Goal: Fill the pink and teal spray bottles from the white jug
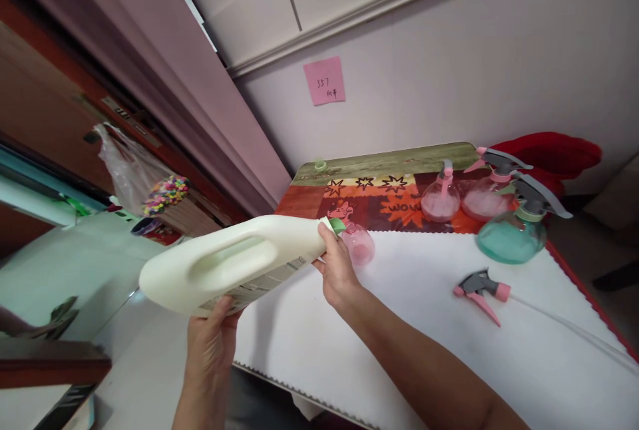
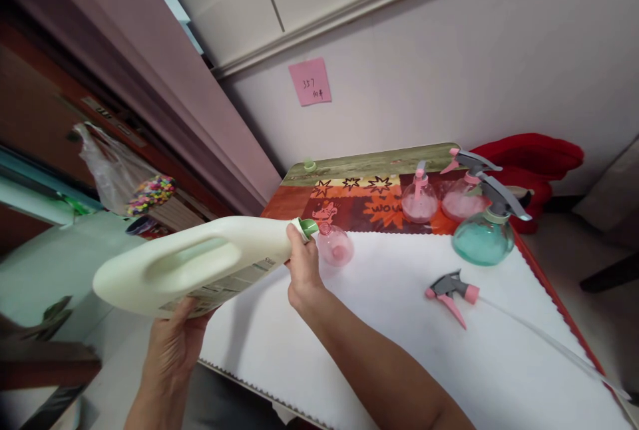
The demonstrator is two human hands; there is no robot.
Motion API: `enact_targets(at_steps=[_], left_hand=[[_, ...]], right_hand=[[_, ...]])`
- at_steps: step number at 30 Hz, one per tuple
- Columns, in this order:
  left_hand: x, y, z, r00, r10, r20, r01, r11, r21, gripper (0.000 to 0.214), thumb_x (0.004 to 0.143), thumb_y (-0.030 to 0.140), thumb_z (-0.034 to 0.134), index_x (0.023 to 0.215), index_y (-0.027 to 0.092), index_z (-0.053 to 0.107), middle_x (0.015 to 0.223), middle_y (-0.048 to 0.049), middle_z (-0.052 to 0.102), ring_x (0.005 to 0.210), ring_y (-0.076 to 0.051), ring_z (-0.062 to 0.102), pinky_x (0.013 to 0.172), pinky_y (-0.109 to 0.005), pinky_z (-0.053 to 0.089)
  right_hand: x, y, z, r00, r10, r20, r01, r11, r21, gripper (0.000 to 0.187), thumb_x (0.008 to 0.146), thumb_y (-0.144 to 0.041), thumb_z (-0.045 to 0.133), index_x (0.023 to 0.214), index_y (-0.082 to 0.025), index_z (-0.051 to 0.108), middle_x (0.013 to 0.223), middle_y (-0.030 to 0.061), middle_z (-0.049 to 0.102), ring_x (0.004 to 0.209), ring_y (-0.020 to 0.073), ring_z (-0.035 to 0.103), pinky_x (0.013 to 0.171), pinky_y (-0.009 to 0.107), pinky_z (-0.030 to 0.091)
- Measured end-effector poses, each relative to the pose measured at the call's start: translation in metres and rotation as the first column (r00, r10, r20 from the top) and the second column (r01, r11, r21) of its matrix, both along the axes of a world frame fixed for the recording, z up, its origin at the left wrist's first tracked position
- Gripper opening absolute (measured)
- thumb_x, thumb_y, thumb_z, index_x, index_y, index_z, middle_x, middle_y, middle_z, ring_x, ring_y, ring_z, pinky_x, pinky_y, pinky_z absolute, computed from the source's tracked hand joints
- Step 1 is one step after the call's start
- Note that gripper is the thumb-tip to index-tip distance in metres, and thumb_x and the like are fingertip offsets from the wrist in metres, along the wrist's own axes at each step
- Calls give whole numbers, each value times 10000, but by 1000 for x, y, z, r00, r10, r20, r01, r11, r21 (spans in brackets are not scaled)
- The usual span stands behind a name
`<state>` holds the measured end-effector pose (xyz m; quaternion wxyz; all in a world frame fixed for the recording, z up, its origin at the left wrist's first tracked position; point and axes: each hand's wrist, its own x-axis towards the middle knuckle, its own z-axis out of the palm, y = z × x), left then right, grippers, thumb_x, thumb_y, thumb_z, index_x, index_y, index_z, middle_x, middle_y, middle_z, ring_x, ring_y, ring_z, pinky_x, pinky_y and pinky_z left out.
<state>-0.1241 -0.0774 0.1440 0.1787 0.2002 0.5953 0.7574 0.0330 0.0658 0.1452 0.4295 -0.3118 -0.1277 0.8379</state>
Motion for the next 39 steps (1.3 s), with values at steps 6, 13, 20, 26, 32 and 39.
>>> enact_targets(at_steps=[6,13,20,26,32,39], left_hand=[[2,2,13,1000,-16,-8,16,1000,-12,631,484,277,958,1080,263,753,1072,-18,778,974,-211,690,735,-282,629],[3,3,23,1000,12,-24,-14,999,-44,653,446,284,968,1063,254,755,1044,-13,782,899,-199,685,709,-278,626],[7,4,33,999,-3,-45,-2,994,-106,625,465,287,963,1049,235,748,1005,-2,786,829,-177,674,710,-271,609],[5,8,34,997,21,-69,-28,995,-93,618,450,286,957,1032,229,758,1027,-26,781,887,-208,693,715,-290,619],[5,7,36,995,8,-96,-17,996,-91,593,485,269,946,1047,240,761,1059,-34,780,951,-235,699,711,-313,637],[4,6,38,996,-8,-87,1,996,-86,551,502,257,950,1021,242,768,971,-26,790,882,-209,705,716,-294,633]], right_hand=[[-1,2,2,1000,-3,-28,2,1000,-26,327,834,-431,665,1081,-216,675,1141,42,756,1032,200,688,760,283,567],[-1,2,0,999,-8,-43,6,999,-46,338,841,-438,661,1101,-223,685,1160,36,751,1031,194,677,771,277,559],[-1,3,0,998,-11,-65,7,999,-46,396,837,-471,672,1129,-204,673,1124,43,758,1025,191,675,780,286,557],[-2,7,-2,998,0,-67,-5,997,-76,336,838,-447,668,1088,-224,699,1150,35,757,1042,194,676,780,289,556],[-1,7,-1,997,11,-78,-17,998,-69,345,842,-454,661,1094,-222,700,1168,39,752,1043,197,672,779,287,551],[-1,7,-1,996,12,-84,-18,997,-72,345,838,-455,665,1098,-230,697,1155,33,750,1005,186,670,784,289,548]])
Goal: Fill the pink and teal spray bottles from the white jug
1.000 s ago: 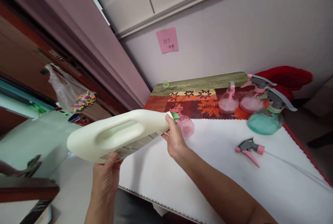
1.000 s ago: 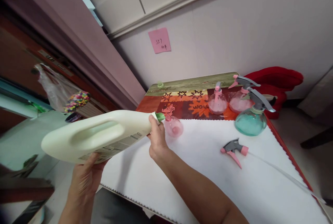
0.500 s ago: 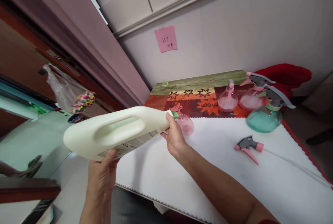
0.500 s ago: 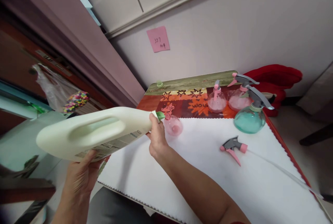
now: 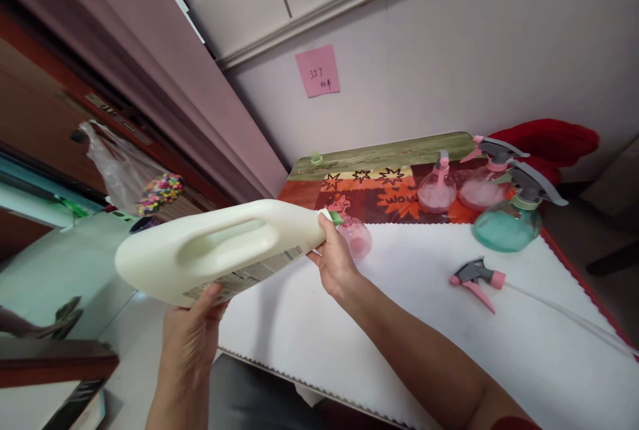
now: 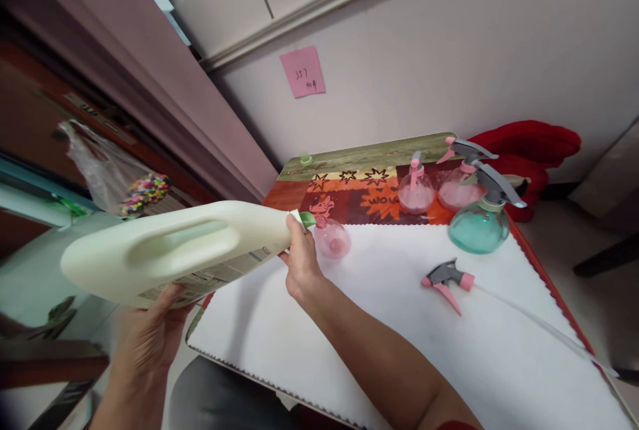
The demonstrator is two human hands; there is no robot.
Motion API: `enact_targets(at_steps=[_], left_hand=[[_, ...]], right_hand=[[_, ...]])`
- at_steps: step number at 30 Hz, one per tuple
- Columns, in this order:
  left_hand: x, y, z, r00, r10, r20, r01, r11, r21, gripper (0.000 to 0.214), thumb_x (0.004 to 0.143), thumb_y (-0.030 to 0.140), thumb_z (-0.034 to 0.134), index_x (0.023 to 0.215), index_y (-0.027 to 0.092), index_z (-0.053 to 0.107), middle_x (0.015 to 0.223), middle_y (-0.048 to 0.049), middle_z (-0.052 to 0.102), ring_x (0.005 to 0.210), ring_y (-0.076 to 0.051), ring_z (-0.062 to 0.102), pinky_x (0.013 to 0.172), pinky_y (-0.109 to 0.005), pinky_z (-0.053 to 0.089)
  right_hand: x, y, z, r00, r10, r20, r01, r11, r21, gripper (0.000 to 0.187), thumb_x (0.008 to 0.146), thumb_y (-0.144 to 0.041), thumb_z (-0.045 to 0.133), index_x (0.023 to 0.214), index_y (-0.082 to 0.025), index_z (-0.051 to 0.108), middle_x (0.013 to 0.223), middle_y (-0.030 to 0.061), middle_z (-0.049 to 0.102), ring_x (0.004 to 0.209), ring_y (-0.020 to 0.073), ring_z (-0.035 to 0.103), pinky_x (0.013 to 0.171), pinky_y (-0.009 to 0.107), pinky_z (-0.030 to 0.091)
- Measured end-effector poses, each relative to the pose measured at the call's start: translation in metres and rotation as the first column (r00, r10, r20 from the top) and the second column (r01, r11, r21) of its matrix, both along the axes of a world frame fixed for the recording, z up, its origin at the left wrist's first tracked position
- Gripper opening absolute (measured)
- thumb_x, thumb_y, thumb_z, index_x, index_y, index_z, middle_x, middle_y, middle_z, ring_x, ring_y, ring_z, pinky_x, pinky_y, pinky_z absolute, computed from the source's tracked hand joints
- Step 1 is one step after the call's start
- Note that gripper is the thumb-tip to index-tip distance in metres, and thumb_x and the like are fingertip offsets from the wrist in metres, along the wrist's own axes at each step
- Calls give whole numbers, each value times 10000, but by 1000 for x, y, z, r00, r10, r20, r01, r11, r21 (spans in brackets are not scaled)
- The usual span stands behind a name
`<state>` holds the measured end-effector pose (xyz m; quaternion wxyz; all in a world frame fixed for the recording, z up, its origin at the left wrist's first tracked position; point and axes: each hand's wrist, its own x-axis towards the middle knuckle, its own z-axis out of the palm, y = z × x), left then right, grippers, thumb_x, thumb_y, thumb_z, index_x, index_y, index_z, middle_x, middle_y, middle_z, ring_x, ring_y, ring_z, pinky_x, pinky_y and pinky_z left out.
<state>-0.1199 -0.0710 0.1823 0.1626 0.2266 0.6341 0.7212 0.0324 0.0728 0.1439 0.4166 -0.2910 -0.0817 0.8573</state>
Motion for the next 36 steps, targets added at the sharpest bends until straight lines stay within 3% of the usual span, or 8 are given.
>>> enact_targets(at_steps=[9,20,32,36], left_hand=[[3,-1,3,1000,8,5,-8,1000,-6,523,491,253,956,977,229,765,844,-6,782,768,-188,697,652,-268,619],[1,-3,10,1000,14,-23,-14,1000,-20,528,489,283,950,981,231,765,858,-19,787,867,-238,720,699,-298,616],[6,2,15,999,39,-20,-40,999,-31,498,459,282,954,918,226,766,859,-1,777,828,-203,702,645,-247,607],[8,3,19,1000,17,-19,-17,1000,-20,562,466,259,947,998,248,768,869,9,779,762,-176,691,621,-237,605]], right_hand=[[1,0,1,1000,5,-16,-5,1000,9,334,838,-446,662,1091,-231,698,1150,31,751,1002,184,669,812,296,550],[1,-1,3,999,6,-33,-6,1000,12,349,840,-460,667,1117,-251,693,1188,28,747,1100,198,659,817,298,559],[5,-2,8,999,14,-45,-13,1000,24,337,851,-469,655,1098,-243,689,1195,38,743,1131,207,655,838,314,560],[4,0,8,999,10,-34,-10,1000,9,321,839,-477,662,1063,-250,700,1171,33,749,1120,207,655,825,311,563]])
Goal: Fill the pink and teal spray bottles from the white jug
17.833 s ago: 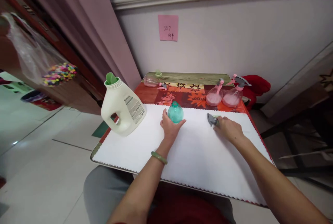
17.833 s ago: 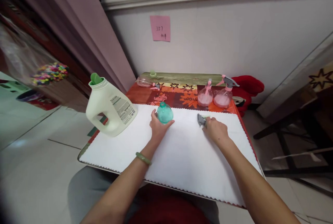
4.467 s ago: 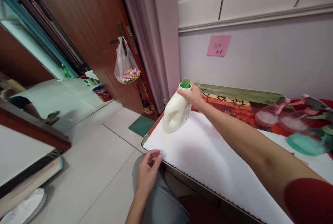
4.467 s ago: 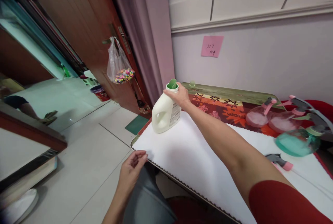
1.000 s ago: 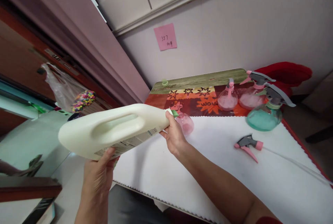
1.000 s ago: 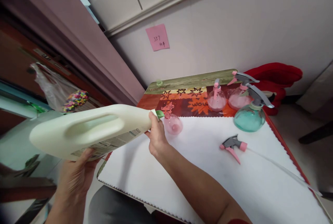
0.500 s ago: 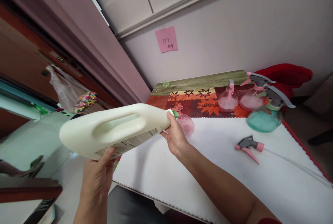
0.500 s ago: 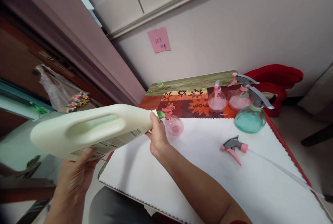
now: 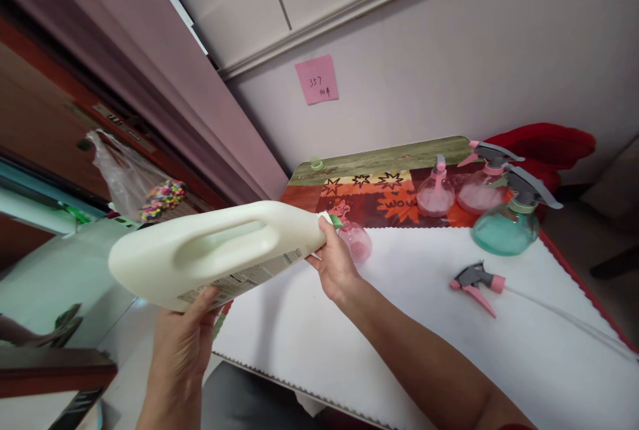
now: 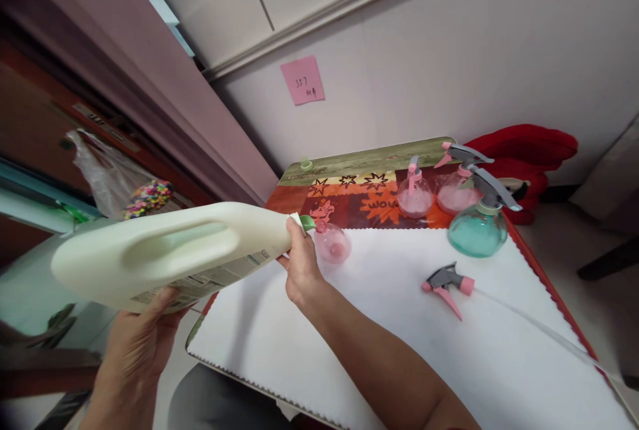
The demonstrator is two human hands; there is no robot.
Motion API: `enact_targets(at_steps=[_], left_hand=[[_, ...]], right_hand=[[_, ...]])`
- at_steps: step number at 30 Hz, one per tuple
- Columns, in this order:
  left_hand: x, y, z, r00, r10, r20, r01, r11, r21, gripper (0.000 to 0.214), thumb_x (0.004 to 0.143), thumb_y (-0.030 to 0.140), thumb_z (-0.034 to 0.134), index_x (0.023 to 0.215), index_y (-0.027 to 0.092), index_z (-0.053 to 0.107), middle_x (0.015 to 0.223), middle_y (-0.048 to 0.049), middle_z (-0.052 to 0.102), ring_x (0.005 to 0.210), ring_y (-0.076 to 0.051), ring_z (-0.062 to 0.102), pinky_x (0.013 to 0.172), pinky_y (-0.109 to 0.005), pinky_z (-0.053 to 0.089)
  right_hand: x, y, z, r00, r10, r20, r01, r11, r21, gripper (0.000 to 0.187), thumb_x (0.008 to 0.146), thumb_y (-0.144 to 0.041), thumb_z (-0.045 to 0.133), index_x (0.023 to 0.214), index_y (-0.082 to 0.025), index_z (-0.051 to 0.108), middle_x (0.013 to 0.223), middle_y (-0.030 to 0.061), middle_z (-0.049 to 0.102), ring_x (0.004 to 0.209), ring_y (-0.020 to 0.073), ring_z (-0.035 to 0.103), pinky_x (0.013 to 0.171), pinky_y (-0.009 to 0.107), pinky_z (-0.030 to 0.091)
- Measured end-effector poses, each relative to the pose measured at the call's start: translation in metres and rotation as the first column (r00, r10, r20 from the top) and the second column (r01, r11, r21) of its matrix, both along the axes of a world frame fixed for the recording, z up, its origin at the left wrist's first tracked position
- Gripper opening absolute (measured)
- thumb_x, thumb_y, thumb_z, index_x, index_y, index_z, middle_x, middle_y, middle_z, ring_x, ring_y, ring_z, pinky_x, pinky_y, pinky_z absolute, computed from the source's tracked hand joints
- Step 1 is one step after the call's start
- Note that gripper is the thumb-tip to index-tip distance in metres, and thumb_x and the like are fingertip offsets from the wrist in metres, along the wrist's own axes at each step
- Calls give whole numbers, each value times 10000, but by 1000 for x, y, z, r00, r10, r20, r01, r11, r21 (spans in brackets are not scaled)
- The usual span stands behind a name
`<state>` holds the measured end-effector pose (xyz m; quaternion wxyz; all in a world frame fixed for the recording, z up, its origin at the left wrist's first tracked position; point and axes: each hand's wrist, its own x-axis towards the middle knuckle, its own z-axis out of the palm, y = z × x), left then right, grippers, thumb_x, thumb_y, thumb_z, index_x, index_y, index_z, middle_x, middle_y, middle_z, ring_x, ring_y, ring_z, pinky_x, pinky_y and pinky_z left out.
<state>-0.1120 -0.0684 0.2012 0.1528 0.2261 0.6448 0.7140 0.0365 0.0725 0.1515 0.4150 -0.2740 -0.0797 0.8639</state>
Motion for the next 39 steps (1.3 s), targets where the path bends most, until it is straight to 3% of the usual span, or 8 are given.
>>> enact_targets(at_steps=[7,19,39], left_hand=[[-1,0,1,1000,20,1,-20,1000,10,649,449,255,952,1069,262,761,917,8,788,810,-173,697,661,-227,611],[0,0,3,999,20,-25,-20,1000,-19,586,469,262,945,1026,248,763,999,-16,790,948,-216,699,702,-251,619],[1,-2,5,999,33,-31,-34,999,-36,579,408,304,981,936,225,760,927,-9,795,1081,-279,681,730,-252,620]], right_hand=[[0,0,-1,1000,-2,-12,2,1000,6,333,839,-479,666,1079,-250,695,1190,35,743,1130,206,651,823,310,568],[1,-1,0,1000,6,-19,-7,1000,-7,317,849,-469,653,1061,-236,694,1192,45,744,1131,211,654,836,322,569],[-1,0,-2,1000,27,-10,-27,1000,-14,358,868,-486,638,1112,-229,685,1225,48,733,1160,220,635,831,324,555]])
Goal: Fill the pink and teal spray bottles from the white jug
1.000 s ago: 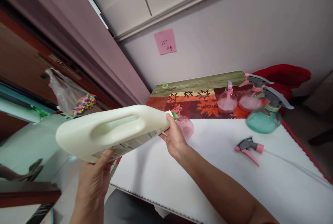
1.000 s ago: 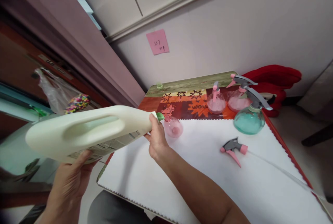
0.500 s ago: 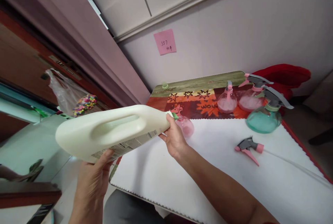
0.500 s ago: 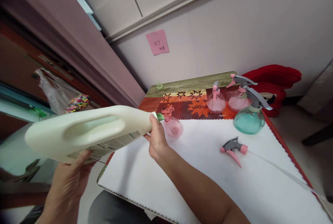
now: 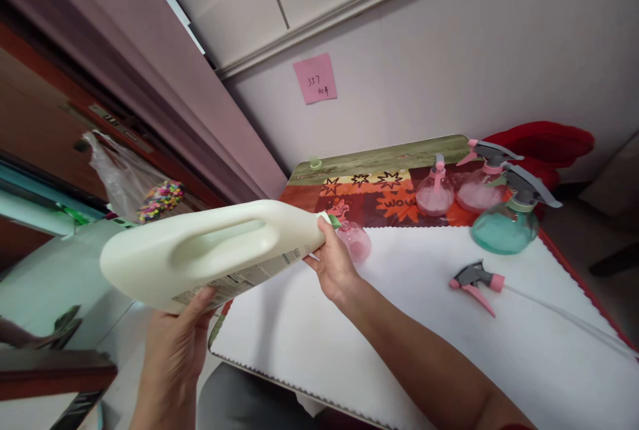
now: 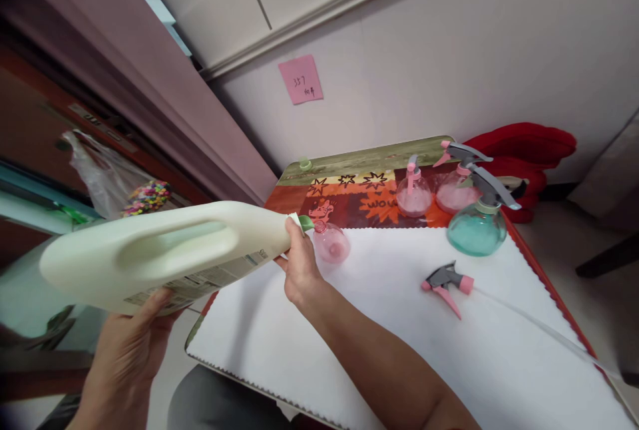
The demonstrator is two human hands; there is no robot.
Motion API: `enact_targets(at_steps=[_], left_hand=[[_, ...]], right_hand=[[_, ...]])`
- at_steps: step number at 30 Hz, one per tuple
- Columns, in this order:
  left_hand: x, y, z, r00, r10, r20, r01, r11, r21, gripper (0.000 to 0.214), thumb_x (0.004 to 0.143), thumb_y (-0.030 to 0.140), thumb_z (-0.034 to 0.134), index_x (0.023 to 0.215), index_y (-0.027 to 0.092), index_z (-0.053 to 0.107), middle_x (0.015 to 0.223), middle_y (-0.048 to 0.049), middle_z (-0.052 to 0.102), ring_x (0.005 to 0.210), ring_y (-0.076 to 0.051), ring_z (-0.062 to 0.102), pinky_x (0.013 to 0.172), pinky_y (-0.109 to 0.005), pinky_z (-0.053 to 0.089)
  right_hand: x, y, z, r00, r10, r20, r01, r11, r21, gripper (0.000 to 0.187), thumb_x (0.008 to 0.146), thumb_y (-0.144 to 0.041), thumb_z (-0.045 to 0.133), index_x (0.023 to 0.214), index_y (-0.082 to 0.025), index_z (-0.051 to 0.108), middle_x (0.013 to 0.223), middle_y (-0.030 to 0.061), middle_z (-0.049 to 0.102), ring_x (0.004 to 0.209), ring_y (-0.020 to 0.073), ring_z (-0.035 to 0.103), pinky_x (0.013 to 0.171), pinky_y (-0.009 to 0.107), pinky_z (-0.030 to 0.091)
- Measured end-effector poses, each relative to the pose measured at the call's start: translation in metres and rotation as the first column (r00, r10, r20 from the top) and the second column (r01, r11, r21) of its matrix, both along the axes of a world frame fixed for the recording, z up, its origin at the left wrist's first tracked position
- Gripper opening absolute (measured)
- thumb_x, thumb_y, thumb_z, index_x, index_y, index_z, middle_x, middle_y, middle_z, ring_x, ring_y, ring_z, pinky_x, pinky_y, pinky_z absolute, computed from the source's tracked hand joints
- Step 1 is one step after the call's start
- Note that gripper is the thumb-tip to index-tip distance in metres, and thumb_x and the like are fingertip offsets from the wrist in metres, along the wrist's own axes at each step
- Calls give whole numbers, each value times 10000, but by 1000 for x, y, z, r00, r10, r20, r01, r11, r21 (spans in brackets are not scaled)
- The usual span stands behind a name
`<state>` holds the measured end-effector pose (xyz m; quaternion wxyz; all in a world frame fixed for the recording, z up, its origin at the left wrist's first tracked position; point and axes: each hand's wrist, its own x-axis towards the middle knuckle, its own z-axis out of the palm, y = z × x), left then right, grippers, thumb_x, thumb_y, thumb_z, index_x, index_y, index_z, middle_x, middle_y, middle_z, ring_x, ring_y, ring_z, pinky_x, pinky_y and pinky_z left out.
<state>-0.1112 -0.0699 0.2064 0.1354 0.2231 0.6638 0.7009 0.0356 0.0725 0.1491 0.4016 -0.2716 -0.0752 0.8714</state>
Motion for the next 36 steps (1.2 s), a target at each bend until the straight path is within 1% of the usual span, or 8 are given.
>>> enact_targets(at_steps=[3,7,10,17,23,30,36], left_hand=[[1,-1,1,1000,-2,-1,2,1000,10,576,417,293,981,946,219,766,931,-4,796,1032,-246,686,731,-234,613],[1,-2,2,1000,-12,-4,12,1000,25,581,428,273,979,971,227,776,932,4,794,882,-190,693,705,-245,626],[0,-2,2,1000,-24,-12,25,999,41,582,426,265,979,973,230,783,918,2,793,830,-166,691,695,-247,631],[-1,-2,0,999,-32,-2,32,998,47,554,439,256,979,958,230,789,875,4,792,803,-156,691,679,-252,638],[-1,-4,1,1000,-28,-10,29,998,54,582,437,252,978,987,231,788,913,-1,796,825,-164,694,682,-263,643],[3,-3,5,1000,-8,-18,9,998,55,568,403,245,973,941,226,793,900,-2,795,791,-164,689,655,-240,630],[3,-2,4,1000,-1,-21,2,999,54,567,395,251,973,931,223,791,862,1,791,782,-166,694,650,-231,625]], right_hand=[[-1,0,-1,1000,7,-12,-7,1000,-1,366,865,-492,643,1115,-227,685,1213,49,738,1131,220,646,848,333,553],[-1,0,-2,1000,15,-22,-15,1000,-1,371,868,-498,644,1116,-224,684,1212,46,738,1106,217,658,881,348,554],[-1,0,-2,999,26,-22,-26,1000,-10,369,872,-498,645,1121,-228,683,1216,44,737,1106,219,662,902,359,552],[0,0,-2,999,38,-31,-38,999,1,370,882,-495,638,1131,-225,685,1222,45,735,1112,222,660,928,376,549],[-1,0,-3,998,40,-42,-40,999,7,377,880,-500,642,1135,-227,688,1232,47,733,1107,221,662,949,388,545],[1,0,-2,997,55,-46,-54,998,19,376,891,-502,630,1146,-232,686,1244,44,728,1131,220,654,972,399,535],[0,0,-3,997,56,-50,-55,998,29,404,890,-516,626,1167,-226,677,1259,49,722,1153,228,647,963,397,539]])
